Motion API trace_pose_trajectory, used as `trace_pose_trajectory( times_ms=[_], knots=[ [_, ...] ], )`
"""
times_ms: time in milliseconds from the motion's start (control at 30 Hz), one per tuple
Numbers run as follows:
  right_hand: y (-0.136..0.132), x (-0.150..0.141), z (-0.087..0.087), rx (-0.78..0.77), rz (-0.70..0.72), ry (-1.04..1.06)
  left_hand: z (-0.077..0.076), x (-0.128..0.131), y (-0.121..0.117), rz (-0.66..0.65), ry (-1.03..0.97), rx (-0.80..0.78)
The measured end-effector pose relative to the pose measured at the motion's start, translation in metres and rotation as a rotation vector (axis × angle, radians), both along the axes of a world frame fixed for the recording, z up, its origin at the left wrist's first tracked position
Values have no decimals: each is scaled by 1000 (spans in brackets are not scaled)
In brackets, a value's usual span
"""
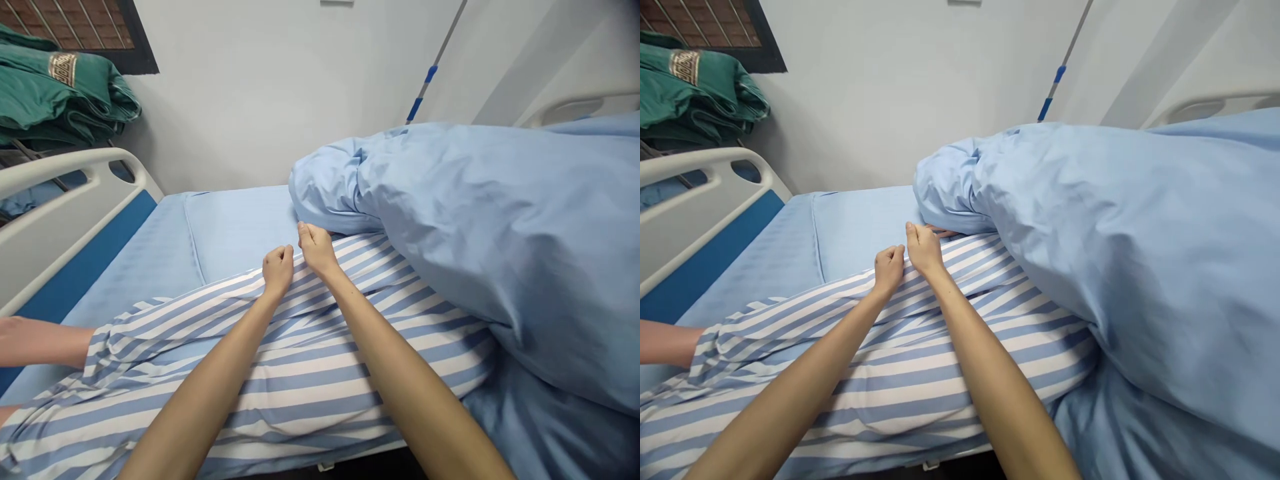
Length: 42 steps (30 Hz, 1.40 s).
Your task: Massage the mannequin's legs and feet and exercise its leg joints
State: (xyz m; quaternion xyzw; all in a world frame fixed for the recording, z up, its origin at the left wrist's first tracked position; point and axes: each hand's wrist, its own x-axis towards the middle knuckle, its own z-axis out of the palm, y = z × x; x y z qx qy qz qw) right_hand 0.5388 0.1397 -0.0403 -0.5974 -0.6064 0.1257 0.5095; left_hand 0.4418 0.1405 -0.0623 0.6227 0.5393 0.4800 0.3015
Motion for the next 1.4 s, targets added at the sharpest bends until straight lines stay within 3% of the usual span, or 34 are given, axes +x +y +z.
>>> trace_pose_trajectory(
  times_ms=[200, 400, 633, 833, 1000, 1133, 1267, 1333, 1400],
  knots=[
    [0, 20, -18, -103, -4, 67, 12, 31, 11, -33, -170, 21],
    [-7, 31, -14, 58, -141, -67, 3, 49, 10, -77, 15, 9],
    [-1, 44, -16, -45, -218, 41, 6, 74, 23, -82, -103, 63],
    [-8, 53, -3, 109, -353, -40, -5, 75, 19, -92, 51, 93],
    [1, 65, -19, -6, -403, 27, -5, 74, 17, -86, 89, 101],
    [2, 65, -26, 16, -378, 31, -1, 75, 19, -133, 79, 64],
    [0, 62, -24, 30, -375, 23, 10, 41, 18, -219, 7, -42],
    [-1, 61, -23, 34, -377, 21, 17, -2, 14, -154, -14, -82],
    [-1, 61, -23, 32, -386, 10, 21, -61, 8, -58, 8, -95]
  ],
)
